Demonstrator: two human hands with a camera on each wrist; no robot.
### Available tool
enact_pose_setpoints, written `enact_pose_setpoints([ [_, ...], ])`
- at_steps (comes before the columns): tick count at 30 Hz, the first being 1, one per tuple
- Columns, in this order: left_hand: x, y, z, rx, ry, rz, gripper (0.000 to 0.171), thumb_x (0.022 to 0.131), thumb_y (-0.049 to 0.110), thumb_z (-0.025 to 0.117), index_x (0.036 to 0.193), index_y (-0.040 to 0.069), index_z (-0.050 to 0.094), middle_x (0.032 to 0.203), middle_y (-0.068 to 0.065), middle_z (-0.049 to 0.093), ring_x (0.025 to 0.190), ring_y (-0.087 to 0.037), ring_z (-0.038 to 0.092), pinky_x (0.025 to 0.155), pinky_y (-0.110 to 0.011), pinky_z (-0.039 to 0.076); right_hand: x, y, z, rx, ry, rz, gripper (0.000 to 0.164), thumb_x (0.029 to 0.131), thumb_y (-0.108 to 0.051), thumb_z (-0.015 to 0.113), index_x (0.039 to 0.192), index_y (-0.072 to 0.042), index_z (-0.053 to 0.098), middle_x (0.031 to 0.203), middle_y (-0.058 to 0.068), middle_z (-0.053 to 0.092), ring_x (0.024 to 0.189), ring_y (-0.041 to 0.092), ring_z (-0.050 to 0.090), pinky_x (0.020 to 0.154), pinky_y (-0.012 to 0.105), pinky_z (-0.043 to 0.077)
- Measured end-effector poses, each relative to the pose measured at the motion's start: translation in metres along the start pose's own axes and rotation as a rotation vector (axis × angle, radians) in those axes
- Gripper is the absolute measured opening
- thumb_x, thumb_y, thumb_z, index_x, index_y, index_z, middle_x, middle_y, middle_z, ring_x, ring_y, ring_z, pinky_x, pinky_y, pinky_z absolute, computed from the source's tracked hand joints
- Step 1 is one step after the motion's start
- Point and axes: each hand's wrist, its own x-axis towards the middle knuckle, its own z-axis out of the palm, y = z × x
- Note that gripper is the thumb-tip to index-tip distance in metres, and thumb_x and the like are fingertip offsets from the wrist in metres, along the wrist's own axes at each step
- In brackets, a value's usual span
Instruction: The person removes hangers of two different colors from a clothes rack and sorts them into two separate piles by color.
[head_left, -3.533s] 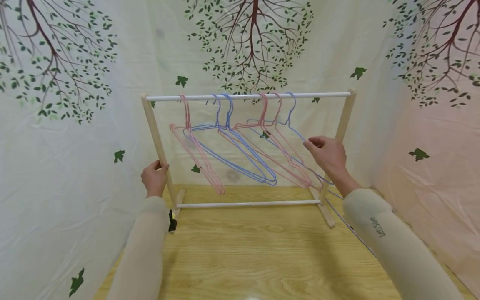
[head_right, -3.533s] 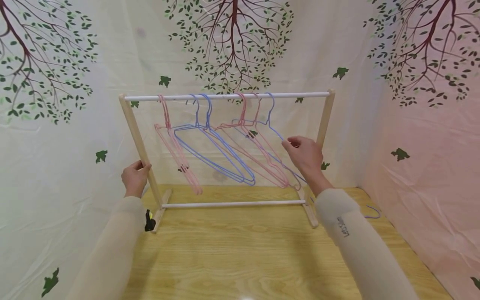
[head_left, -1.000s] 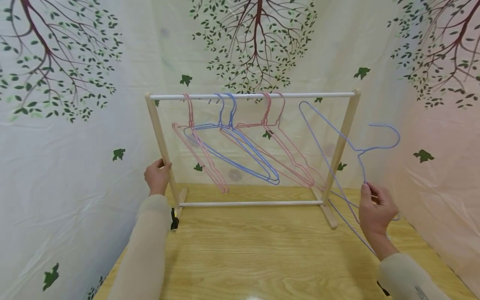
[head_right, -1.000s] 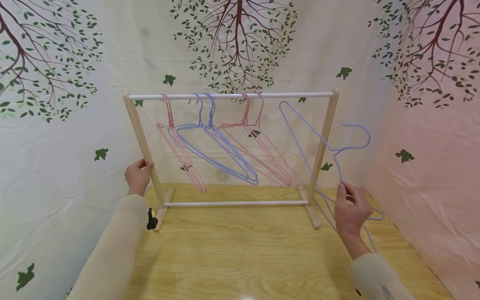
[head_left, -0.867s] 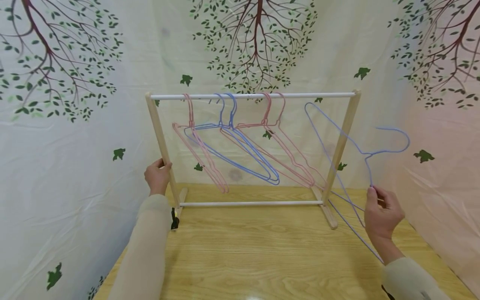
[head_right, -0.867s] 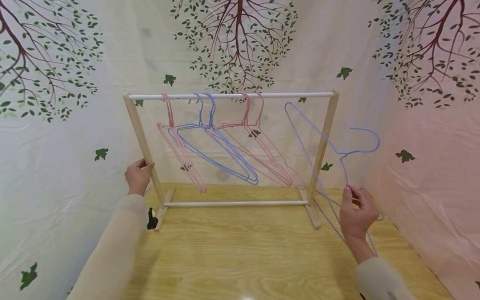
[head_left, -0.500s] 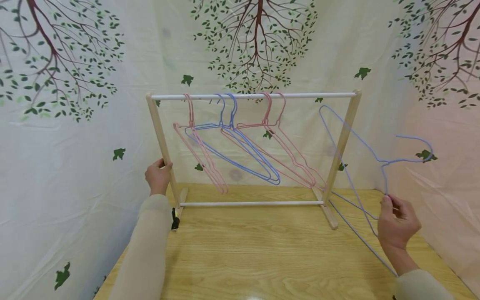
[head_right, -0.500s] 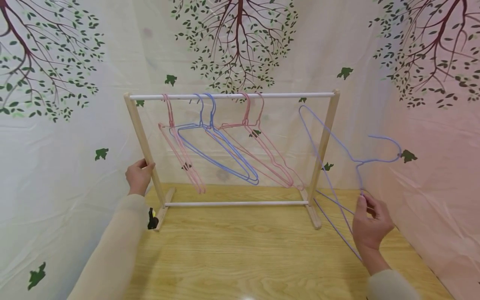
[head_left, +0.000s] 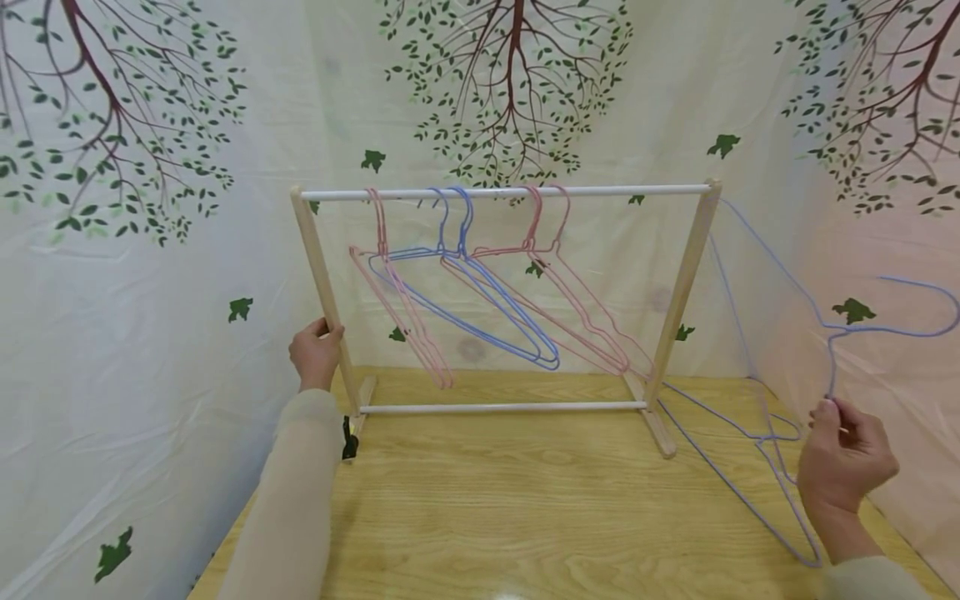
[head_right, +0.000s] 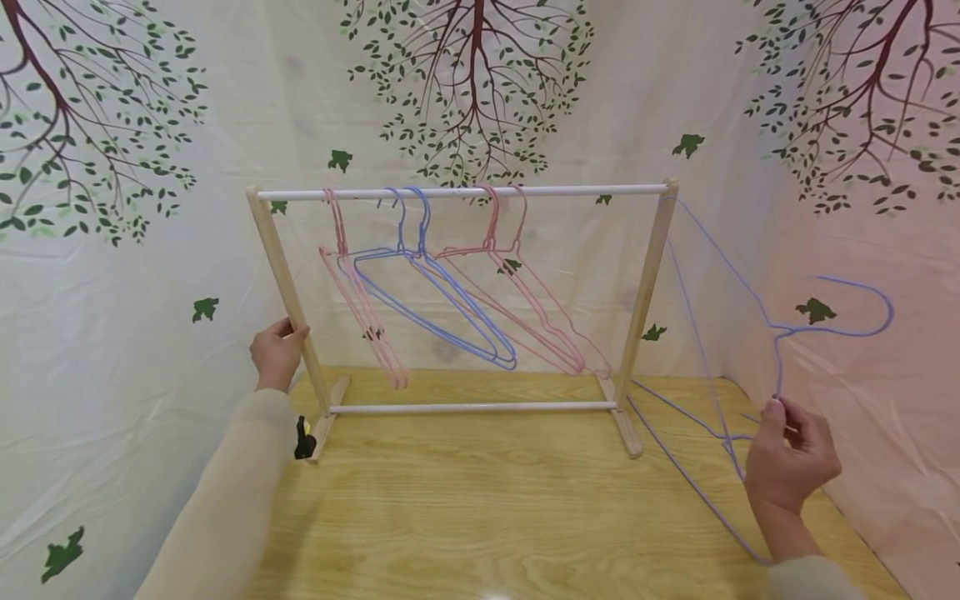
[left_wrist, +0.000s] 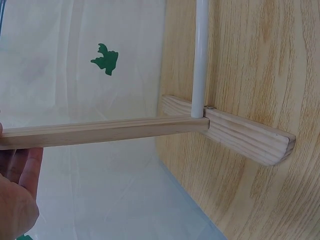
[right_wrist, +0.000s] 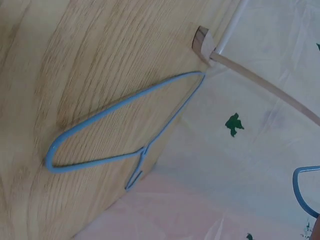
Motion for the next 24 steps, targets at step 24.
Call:
enact_pose_setpoints([
  [24, 0.000, 0.001, 0.005, 0.015, 0.014, -0.004, 0.035, 0.099, 0.019, 0.062, 0.128, 0.001, 0.066, 0.124, -0.018, 0.066, 0.108, -0.037, 0.063, 0.094, -0.047, 0.049, 0.021, 0.068, -0.025, -0.193, -0.104, 0.018, 0.021, 0.086, -0.009, 0.068, 0.095, 0.008, 0.075, 0.076, -0.031, 0.060, 0.070, -0.013, 0.057, 0.064, 0.005, 0.043],
])
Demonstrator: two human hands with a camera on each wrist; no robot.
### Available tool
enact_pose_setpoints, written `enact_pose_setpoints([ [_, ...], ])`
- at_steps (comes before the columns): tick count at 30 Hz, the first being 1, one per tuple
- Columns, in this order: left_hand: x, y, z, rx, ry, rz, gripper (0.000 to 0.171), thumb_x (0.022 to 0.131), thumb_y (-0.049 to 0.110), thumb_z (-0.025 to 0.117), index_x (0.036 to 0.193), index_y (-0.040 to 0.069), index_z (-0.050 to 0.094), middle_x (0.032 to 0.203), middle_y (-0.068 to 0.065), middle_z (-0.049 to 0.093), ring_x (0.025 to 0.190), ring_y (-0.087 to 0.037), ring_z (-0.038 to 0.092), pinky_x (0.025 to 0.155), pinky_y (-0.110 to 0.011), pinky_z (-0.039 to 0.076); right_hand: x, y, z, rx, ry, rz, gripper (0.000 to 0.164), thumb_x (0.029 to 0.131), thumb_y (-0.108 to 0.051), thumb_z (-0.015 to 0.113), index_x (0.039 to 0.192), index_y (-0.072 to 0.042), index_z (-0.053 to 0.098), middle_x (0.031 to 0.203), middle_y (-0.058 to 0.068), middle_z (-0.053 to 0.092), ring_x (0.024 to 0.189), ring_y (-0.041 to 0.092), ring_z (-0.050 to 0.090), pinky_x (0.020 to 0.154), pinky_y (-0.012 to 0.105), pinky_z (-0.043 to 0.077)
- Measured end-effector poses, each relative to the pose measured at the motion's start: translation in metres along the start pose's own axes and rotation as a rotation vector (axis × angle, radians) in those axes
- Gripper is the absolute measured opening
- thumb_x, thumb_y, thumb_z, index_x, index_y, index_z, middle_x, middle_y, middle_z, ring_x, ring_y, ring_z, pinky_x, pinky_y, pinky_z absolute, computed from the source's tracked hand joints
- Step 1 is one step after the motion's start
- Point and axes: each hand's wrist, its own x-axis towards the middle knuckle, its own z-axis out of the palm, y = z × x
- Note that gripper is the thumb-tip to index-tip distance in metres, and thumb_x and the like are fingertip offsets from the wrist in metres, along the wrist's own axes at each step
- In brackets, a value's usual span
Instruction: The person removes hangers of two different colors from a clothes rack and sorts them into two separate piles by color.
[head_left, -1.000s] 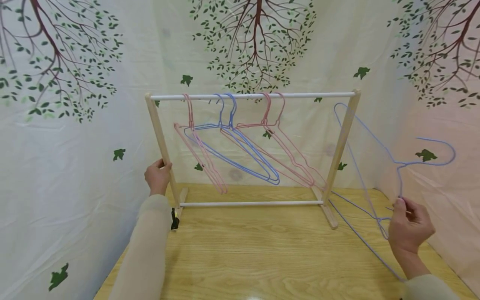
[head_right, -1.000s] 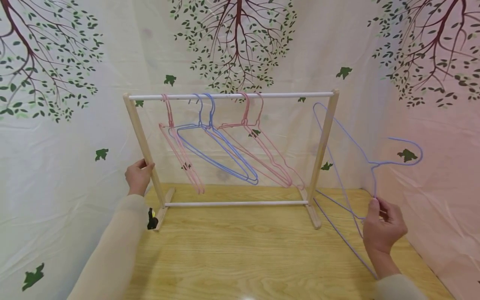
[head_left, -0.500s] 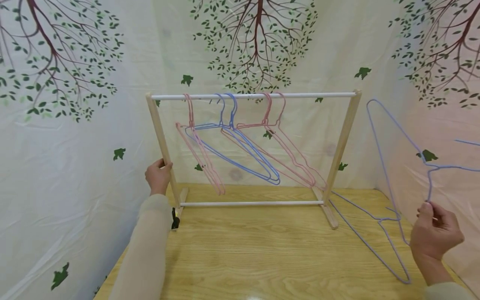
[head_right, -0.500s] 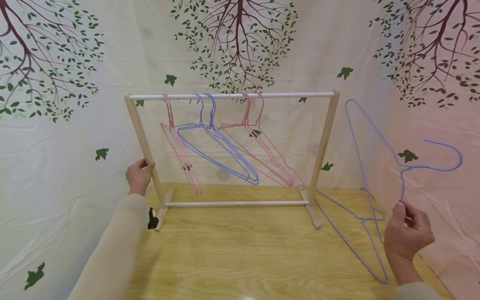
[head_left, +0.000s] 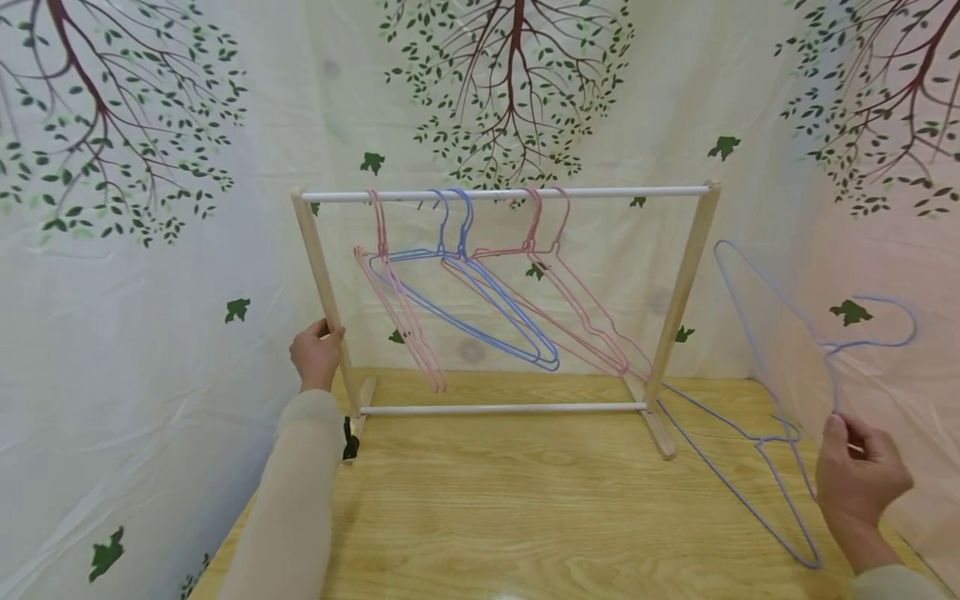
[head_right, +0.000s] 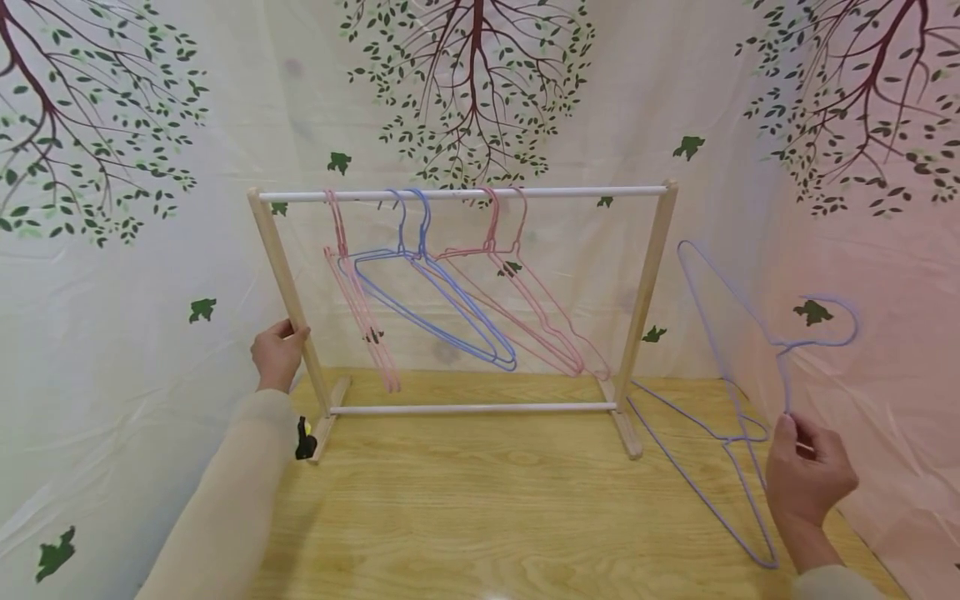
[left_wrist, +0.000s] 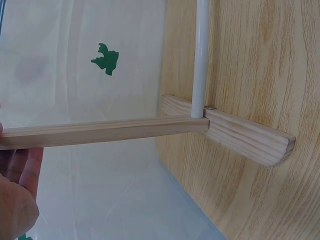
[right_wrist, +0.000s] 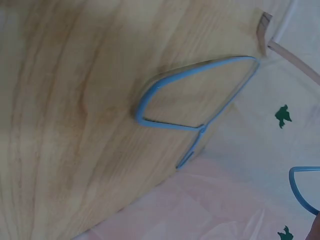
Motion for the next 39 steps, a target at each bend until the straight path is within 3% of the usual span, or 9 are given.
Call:
enact_pose_setpoints([
  [7, -0.001, 0.000, 0.000, -0.002, 0.006, 0.002, 0.033, 0.098, 0.017, 0.063, 0.126, 0.001, 0.067, 0.122, -0.019, 0.067, 0.108, -0.037, 0.062, 0.095, -0.047, 0.048, -0.007, 0.010, -0.003, -0.108, -0.127, -0.019, 0.026, 0.088, -0.014, 0.069, 0.095, 0.010, 0.074, 0.076, -0.036, 0.055, 0.069, -0.018, 0.053, 0.063, 0.001, 0.040],
  [13, -0.002, 0.002, -0.001, -0.008, -0.004, -0.008, 0.033, 0.099, 0.019, 0.063, 0.126, 0.001, 0.067, 0.122, -0.018, 0.067, 0.108, -0.036, 0.062, 0.094, -0.047, 0.049, -0.016, 0.022, -0.006, -0.151, -0.197, -0.035, 0.024, 0.088, -0.012, 0.070, 0.094, 0.011, 0.074, 0.078, -0.037, 0.053, 0.068, -0.020, 0.050, 0.062, -0.001, 0.038],
  [20, -0.003, 0.003, -0.002, -0.013, -0.004, -0.015, 0.033, 0.099, 0.018, 0.062, 0.126, 0.000, 0.067, 0.123, -0.019, 0.066, 0.109, -0.036, 0.062, 0.095, -0.046, 0.049, -0.031, 0.028, -0.008, -0.254, -0.348, -0.036, 0.018, 0.088, -0.009, 0.070, 0.092, 0.008, 0.074, 0.075, -0.043, 0.048, 0.065, -0.024, 0.045, 0.061, 0.000, 0.035],
  [24, -0.003, 0.002, -0.002, -0.018, -0.007, -0.019, 0.033, 0.099, 0.018, 0.062, 0.127, 0.000, 0.067, 0.123, -0.019, 0.066, 0.108, -0.035, 0.063, 0.095, -0.046, 0.049, -0.037, 0.030, -0.007, -0.333, -0.411, -0.011, 0.020, 0.088, -0.013, 0.068, 0.093, 0.005, 0.075, 0.070, -0.047, 0.043, 0.061, -0.026, 0.040, 0.064, 0.006, 0.031],
  [31, -0.002, 0.001, -0.001, -0.013, 0.002, 0.001, 0.032, 0.098, 0.017, 0.063, 0.125, 0.000, 0.068, 0.122, -0.018, 0.067, 0.108, -0.036, 0.063, 0.094, -0.046, 0.048, -0.042, 0.037, -0.008, -0.431, -0.491, 0.005, 0.021, 0.089, -0.018, 0.067, 0.094, 0.000, 0.077, 0.066, -0.047, 0.040, 0.057, -0.025, 0.037, 0.058, 0.014, 0.031],
  [35, -0.002, 0.002, -0.002, -0.018, -0.003, -0.003, 0.032, 0.099, 0.017, 0.062, 0.125, 0.000, 0.067, 0.123, -0.019, 0.067, 0.108, -0.036, 0.062, 0.094, -0.046, 0.049, -0.046, 0.037, -0.010, -0.482, -0.554, 0.051, 0.024, 0.091, -0.022, 0.066, 0.098, -0.002, 0.077, 0.067, -0.042, 0.044, 0.057, -0.023, 0.038, 0.059, 0.017, 0.033],
  [39, -0.003, 0.003, -0.002, -0.022, -0.009, -0.013, 0.033, 0.099, 0.018, 0.062, 0.127, 0.000, 0.067, 0.124, -0.018, 0.066, 0.108, -0.035, 0.062, 0.094, -0.046, 0.049, -0.047, 0.038, -0.012, -0.537, -0.609, 0.044, 0.026, 0.092, -0.023, 0.065, 0.100, -0.002, 0.077, 0.073, -0.009, 0.069, 0.060, -0.016, 0.042, 0.059, 0.025, 0.037],
])
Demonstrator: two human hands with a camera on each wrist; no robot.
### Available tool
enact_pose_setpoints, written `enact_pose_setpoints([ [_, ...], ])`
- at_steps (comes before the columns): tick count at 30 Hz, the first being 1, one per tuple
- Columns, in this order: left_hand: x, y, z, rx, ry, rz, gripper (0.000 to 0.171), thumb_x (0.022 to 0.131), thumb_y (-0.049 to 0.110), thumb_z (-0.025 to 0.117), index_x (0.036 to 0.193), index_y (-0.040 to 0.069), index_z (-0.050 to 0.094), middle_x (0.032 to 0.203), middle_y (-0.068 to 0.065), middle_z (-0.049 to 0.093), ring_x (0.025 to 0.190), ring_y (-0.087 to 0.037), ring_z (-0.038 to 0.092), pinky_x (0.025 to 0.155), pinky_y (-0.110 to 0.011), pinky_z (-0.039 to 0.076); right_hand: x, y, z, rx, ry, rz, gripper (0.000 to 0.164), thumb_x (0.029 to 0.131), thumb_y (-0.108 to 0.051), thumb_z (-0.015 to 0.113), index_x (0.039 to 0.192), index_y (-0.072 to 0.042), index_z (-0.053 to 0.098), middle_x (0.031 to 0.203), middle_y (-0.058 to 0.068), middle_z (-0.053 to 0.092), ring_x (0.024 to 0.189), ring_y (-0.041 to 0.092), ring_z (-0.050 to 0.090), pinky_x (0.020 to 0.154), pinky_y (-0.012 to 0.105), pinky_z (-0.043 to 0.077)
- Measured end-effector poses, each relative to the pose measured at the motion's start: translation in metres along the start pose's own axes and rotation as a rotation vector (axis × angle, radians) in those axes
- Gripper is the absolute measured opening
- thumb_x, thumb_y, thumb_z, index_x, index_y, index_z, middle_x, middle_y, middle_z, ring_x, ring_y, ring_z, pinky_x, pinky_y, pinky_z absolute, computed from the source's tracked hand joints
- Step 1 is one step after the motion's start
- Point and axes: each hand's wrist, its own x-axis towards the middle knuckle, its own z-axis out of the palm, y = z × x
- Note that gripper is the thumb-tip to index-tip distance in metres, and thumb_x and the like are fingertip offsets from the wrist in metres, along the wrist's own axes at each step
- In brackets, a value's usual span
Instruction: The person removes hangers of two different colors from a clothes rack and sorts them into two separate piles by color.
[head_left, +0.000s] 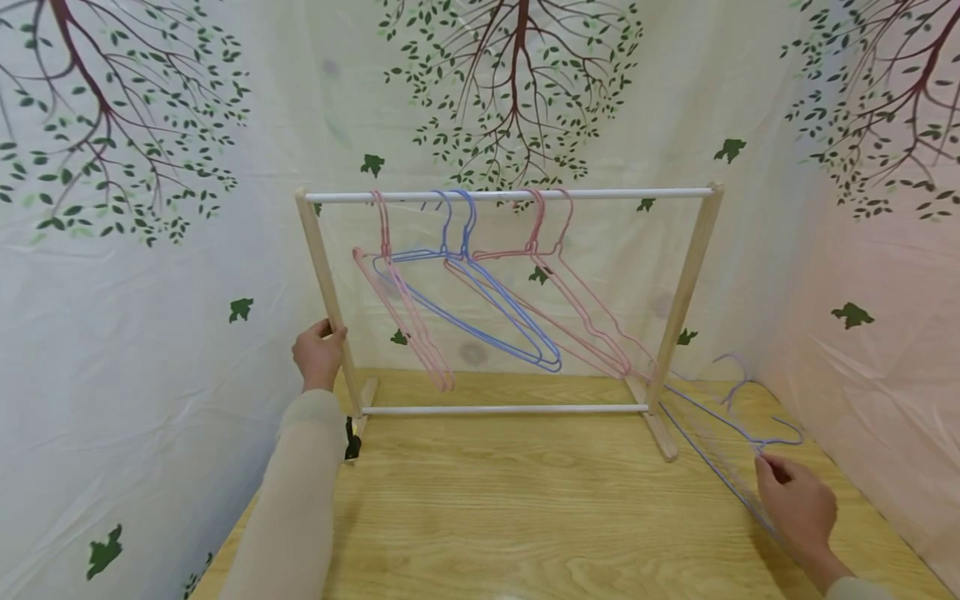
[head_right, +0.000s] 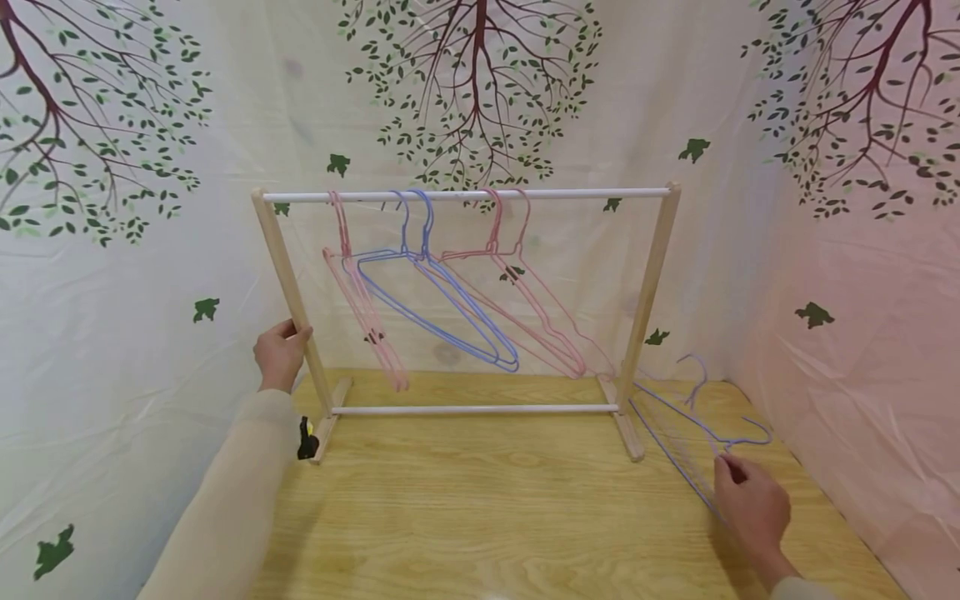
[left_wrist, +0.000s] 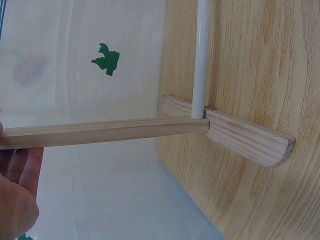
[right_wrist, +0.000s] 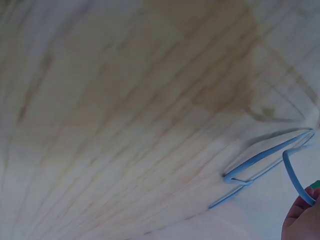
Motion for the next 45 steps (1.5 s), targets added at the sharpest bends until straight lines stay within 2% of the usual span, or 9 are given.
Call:
enact_pose_setpoints([
  [3, -0.001, 0.001, 0.000, -0.003, -0.002, -0.001, 0.033, 0.100, 0.017, 0.061, 0.127, 0.000, 0.066, 0.124, -0.019, 0.066, 0.108, -0.035, 0.063, 0.093, -0.046, 0.050, 0.001, 0.004, -0.001, -0.049, -0.062, 0.000, 0.030, 0.095, -0.024, 0.060, 0.104, 0.001, 0.075, 0.090, 0.017, 0.073, 0.067, 0.007, 0.059, 0.061, 0.033, 0.040],
  [7, -0.001, 0.002, 0.000, 0.005, 0.003, 0.002, 0.033, 0.099, 0.017, 0.061, 0.127, 0.000, 0.066, 0.124, -0.019, 0.066, 0.109, -0.035, 0.063, 0.093, -0.046, 0.050, 0.007, 0.013, -0.002, -0.112, -0.147, 0.050, 0.037, 0.099, -0.027, 0.052, 0.113, 0.003, 0.069, 0.106, 0.025, 0.069, 0.089, 0.042, 0.063, 0.066, 0.045, 0.044],
  [12, -0.001, 0.002, -0.001, 0.013, 0.011, 0.008, 0.032, 0.098, 0.016, 0.063, 0.126, 0.000, 0.067, 0.123, -0.019, 0.067, 0.109, -0.036, 0.062, 0.094, -0.046, 0.049, 0.016, 0.020, -0.007, -0.167, -0.188, 0.080, 0.042, 0.101, -0.027, 0.047, 0.126, 0.004, 0.061, 0.119, 0.030, 0.062, 0.096, 0.049, 0.059, 0.063, 0.048, 0.044],
  [25, -0.006, 0.003, -0.004, 0.009, 0.012, -0.012, 0.033, 0.099, 0.017, 0.062, 0.128, 0.001, 0.066, 0.124, -0.018, 0.066, 0.109, -0.035, 0.063, 0.093, -0.045, 0.049, 0.031, -0.007, -0.012, -0.090, -0.133, 0.058, 0.043, 0.101, -0.027, 0.046, 0.125, 0.003, 0.063, 0.113, 0.028, 0.063, 0.094, 0.044, 0.058, 0.061, 0.045, 0.041],
  [31, -0.008, 0.004, -0.004, 0.004, 0.022, -0.016, 0.033, 0.098, 0.016, 0.063, 0.128, 0.001, 0.067, 0.123, -0.018, 0.067, 0.108, -0.034, 0.063, 0.094, -0.044, 0.050, 0.039, -0.041, -0.004, 0.007, -0.007, -0.023, 0.036, 0.099, -0.023, 0.051, 0.115, 0.001, 0.071, 0.103, 0.024, 0.069, 0.088, 0.039, 0.061, 0.067, 0.046, 0.040],
  [34, -0.008, 0.003, -0.002, -0.001, 0.026, -0.017, 0.034, 0.098, 0.017, 0.064, 0.128, 0.002, 0.067, 0.122, -0.018, 0.067, 0.107, -0.034, 0.063, 0.094, -0.044, 0.049, 0.046, -0.066, -0.003, 0.066, 0.054, -0.064, 0.034, 0.098, -0.024, 0.052, 0.112, -0.001, 0.073, 0.102, 0.021, 0.070, 0.077, 0.017, 0.060, 0.071, 0.045, 0.040],
  [37, -0.007, 0.002, -0.001, -0.008, 0.031, -0.023, 0.034, 0.098, 0.018, 0.063, 0.128, 0.002, 0.067, 0.123, -0.017, 0.067, 0.108, -0.034, 0.063, 0.095, -0.044, 0.049, 0.054, -0.092, -0.002, 0.125, 0.083, -0.105, 0.033, 0.098, -0.025, 0.054, 0.111, -0.003, 0.075, 0.102, 0.019, 0.070, 0.070, -0.009, 0.046, 0.074, 0.040, 0.040],
  [39, -0.008, 0.001, -0.001, -0.017, 0.039, -0.023, 0.034, 0.098, 0.018, 0.064, 0.128, 0.001, 0.067, 0.123, -0.017, 0.067, 0.108, -0.034, 0.063, 0.096, -0.044, 0.049, 0.059, -0.109, -0.003, 0.152, 0.076, -0.129, 0.033, 0.099, -0.027, 0.055, 0.112, -0.004, 0.075, 0.104, 0.017, 0.070, 0.070, -0.016, 0.039, 0.076, 0.036, 0.039],
  [45, -0.010, -0.001, 0.001, -0.037, 0.089, -0.016, 0.034, 0.097, 0.020, 0.064, 0.125, 0.000, 0.068, 0.120, -0.019, 0.068, 0.108, -0.036, 0.063, 0.098, -0.045, 0.047, 0.072, -0.164, 0.000, 0.205, 0.003, -0.210, 0.034, 0.099, -0.028, 0.056, 0.113, -0.003, 0.074, 0.103, 0.017, 0.071, 0.085, 0.009, 0.055, 0.075, 0.030, 0.041],
])
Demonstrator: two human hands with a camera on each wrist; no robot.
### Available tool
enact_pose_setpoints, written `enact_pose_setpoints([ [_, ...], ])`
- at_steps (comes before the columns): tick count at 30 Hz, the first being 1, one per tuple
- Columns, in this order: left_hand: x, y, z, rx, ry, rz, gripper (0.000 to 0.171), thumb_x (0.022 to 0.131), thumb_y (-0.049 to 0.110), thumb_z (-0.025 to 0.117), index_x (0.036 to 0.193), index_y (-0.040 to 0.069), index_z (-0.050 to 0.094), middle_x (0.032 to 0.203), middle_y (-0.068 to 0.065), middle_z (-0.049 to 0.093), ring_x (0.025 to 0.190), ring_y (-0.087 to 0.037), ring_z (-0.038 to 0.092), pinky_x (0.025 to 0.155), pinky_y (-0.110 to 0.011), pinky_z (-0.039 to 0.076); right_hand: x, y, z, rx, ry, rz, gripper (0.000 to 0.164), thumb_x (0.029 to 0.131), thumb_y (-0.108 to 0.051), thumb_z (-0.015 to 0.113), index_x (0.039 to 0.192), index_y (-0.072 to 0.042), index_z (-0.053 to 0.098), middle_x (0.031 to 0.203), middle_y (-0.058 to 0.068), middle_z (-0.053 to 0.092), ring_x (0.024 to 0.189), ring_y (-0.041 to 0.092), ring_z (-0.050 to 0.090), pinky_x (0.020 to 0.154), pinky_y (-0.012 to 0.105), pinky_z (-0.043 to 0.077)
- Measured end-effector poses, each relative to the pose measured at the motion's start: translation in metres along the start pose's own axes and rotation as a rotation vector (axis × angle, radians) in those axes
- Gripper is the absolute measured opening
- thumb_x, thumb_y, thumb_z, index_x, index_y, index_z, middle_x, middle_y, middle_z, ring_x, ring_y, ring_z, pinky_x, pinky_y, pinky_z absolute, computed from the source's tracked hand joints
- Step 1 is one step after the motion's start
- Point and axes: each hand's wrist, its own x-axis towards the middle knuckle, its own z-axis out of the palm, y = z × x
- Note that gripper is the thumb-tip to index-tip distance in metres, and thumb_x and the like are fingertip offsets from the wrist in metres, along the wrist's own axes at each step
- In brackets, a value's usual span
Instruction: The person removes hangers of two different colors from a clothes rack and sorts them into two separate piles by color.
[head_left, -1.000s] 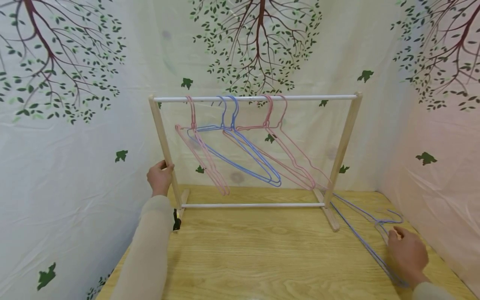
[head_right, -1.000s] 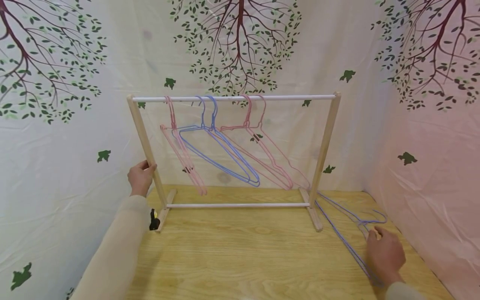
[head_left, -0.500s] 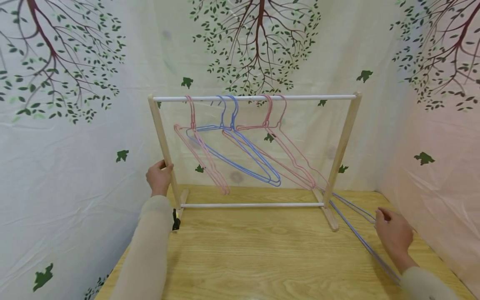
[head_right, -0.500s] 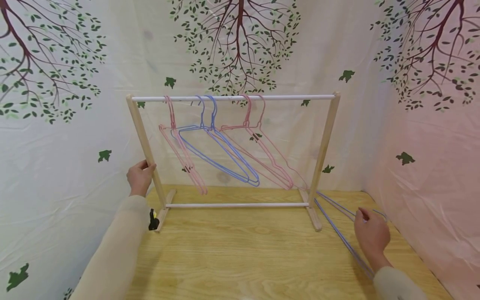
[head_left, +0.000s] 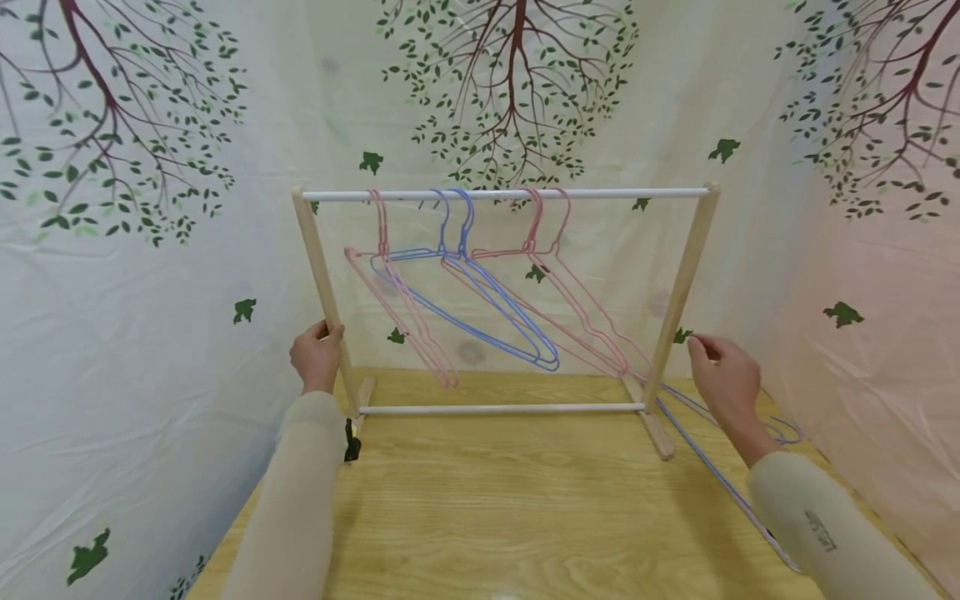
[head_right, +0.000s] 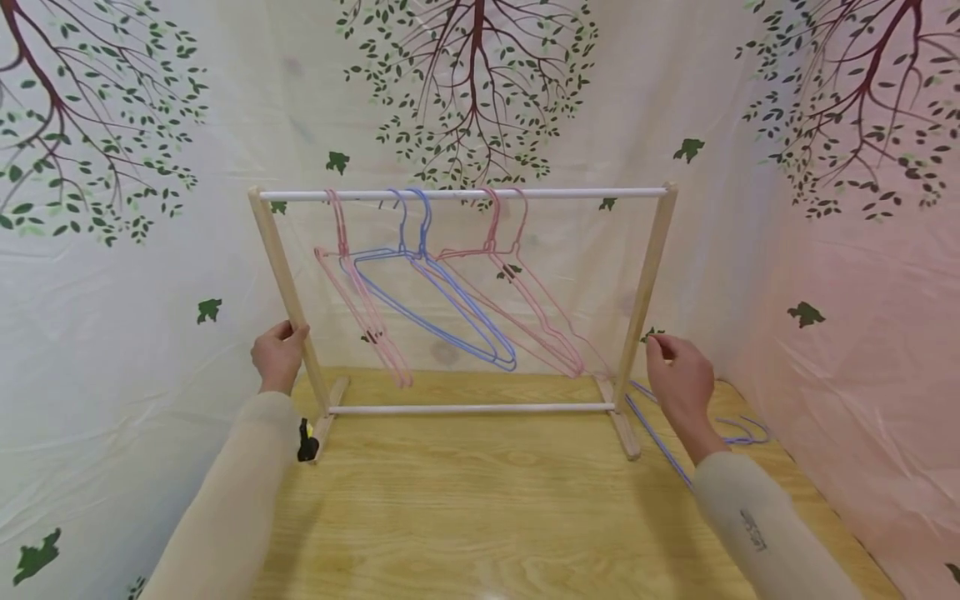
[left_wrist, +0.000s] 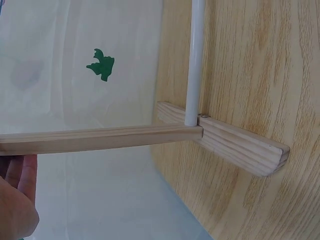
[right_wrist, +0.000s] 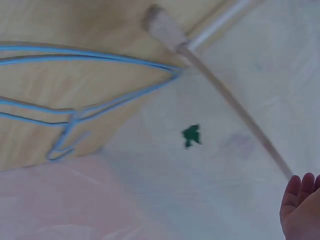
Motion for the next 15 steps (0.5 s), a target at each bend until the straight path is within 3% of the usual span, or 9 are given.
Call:
enact_pose_setpoints([
  [4, 0.000, -0.003, 0.001, 0.007, 0.017, 0.008, 0.035, 0.097, 0.022, 0.064, 0.123, 0.000, 0.069, 0.119, -0.019, 0.068, 0.108, -0.036, 0.063, 0.099, -0.045, 0.046, 0.014, -0.033, 0.011, 0.050, -0.049, -0.033, 0.036, 0.099, -0.031, 0.058, 0.111, -0.002, 0.075, 0.099, 0.018, 0.072, 0.082, 0.012, 0.056, 0.072, 0.026, 0.041],
  [8, 0.001, -0.004, 0.002, 0.014, 0.019, 0.014, 0.035, 0.097, 0.023, 0.064, 0.123, 0.000, 0.069, 0.119, -0.019, 0.068, 0.108, -0.036, 0.063, 0.099, -0.045, 0.045, 0.024, -0.062, 0.024, 0.079, -0.089, -0.078, 0.036, 0.099, -0.031, 0.059, 0.110, -0.001, 0.075, 0.094, 0.019, 0.072, 0.080, 0.016, 0.058, 0.074, 0.029, 0.043],
  [15, 0.002, -0.003, 0.004, 0.022, 0.040, 0.024, 0.033, 0.096, 0.024, 0.065, 0.120, 0.001, 0.071, 0.116, -0.018, 0.069, 0.107, -0.037, 0.063, 0.100, -0.045, 0.043, 0.038, -0.095, 0.036, 0.113, -0.231, -0.102, 0.042, 0.100, -0.037, 0.057, 0.118, -0.002, 0.072, 0.106, 0.018, 0.072, 0.093, 0.027, 0.063, 0.081, 0.037, 0.046],
])
